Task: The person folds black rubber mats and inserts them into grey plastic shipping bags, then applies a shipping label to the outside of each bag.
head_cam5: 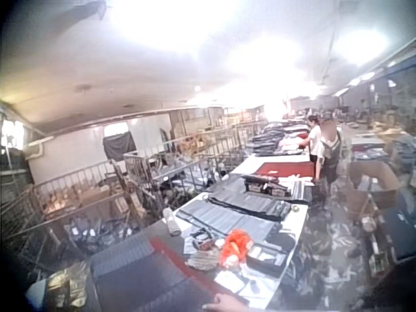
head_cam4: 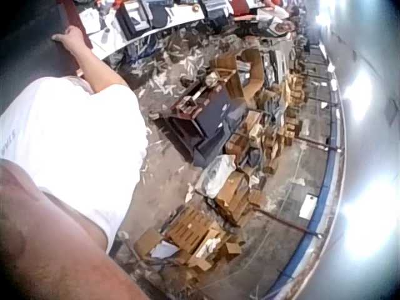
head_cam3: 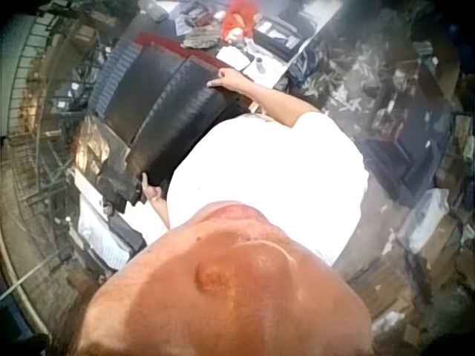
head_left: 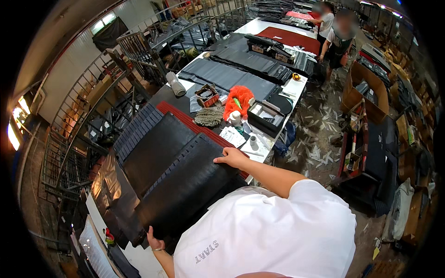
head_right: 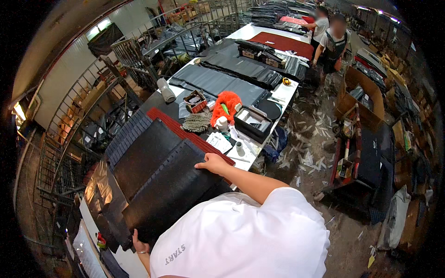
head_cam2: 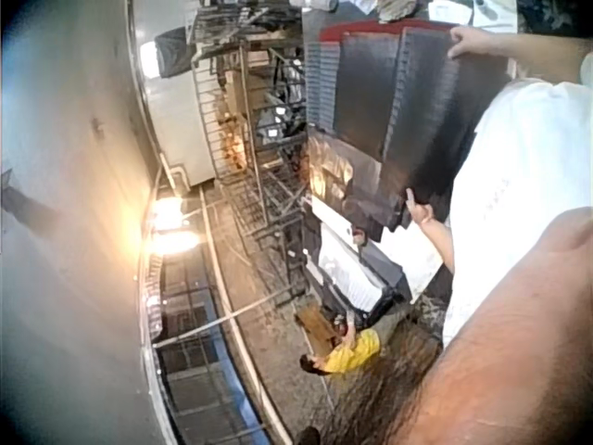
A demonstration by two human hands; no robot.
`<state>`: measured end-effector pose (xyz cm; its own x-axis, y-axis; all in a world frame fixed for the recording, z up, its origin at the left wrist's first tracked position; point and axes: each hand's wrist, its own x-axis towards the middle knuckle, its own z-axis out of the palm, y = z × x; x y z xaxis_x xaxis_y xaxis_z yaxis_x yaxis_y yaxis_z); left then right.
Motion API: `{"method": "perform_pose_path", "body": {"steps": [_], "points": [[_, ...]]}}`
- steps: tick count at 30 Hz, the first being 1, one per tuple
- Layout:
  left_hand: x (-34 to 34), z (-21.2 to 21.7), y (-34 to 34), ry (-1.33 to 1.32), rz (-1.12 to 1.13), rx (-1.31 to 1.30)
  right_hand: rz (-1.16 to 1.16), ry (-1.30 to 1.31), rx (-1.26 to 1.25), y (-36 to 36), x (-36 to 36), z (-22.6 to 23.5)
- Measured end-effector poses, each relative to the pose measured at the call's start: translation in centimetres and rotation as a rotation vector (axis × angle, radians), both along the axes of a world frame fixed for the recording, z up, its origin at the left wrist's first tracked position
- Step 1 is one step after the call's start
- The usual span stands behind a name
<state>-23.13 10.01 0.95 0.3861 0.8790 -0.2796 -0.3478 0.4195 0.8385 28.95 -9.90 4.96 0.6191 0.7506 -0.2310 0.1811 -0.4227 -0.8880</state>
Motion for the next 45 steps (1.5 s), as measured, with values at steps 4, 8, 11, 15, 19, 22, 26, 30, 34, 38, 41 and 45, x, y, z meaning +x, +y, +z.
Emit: {"method": "perform_pose_path", "body": {"steps": [4, 8, 11, 15, 19, 22, 26, 30, 34, 38, 41, 45], "points": [[3.6, 3.9, -3.7, 0.157, 0.095, 0.200, 0.048, 0.034, 0.195, -1.9, -0.9, 1.8], [5.7, 7.7, -6.1, 0.436, 0.342, 0.361, -0.041, -0.199, 0.441, -2.4, -3.6, 3.2], [1.7, 3.5, -3.7, 0.483, 0.442, 0.592, -0.113, -0.165, 0.438, -2.4, -5.1, 5.5], [4.6, 5.5, -5.3, 0.636, 0.383, 0.755, -0.138, -0.091, 0.424, -3.4, -3.5, -0.8], [4.8, 1.6, -6.6, 0.720, 0.284, 0.618, -0.126, -0.168, 0.249, -4.2, -4.7, -2.1], [4.9, 1.9, -7.7, 1.045, 0.237, 0.592, -0.102, -0.170, 0.085, -4.7, -4.7, -3.0], [10.1, 8.2, -10.8, 1.480, 0.243, 1.314, -0.099, -0.130, 0.090, -4.4, -3.8, -2.9], [14.0, 5.9, -14.5, 1.240, -0.422, 1.557, -0.109, -0.127, 0.102, -4.3, -3.2, -3.9], [14.4, 2.6, -14.5, 1.363, -0.553, 1.370, -0.040, -0.596, -0.061, -3.1, -3.8, -1.7], [15.3, 1.7, -14.2, 1.400, -0.513, 1.377, 0.324, -1.147, 0.225, 3.7, -4.2, 4.6], [16.0, 0.8, -13.7, 1.374, -0.379, 1.473, 0.667, -1.098, 0.354, 12.8, -4.1, 3.0], [16.3, 0.6, -13.6, 1.357, -0.285, 1.550, 0.803, -0.976, 0.064, 20.1, -4.9, -1.5]]}}
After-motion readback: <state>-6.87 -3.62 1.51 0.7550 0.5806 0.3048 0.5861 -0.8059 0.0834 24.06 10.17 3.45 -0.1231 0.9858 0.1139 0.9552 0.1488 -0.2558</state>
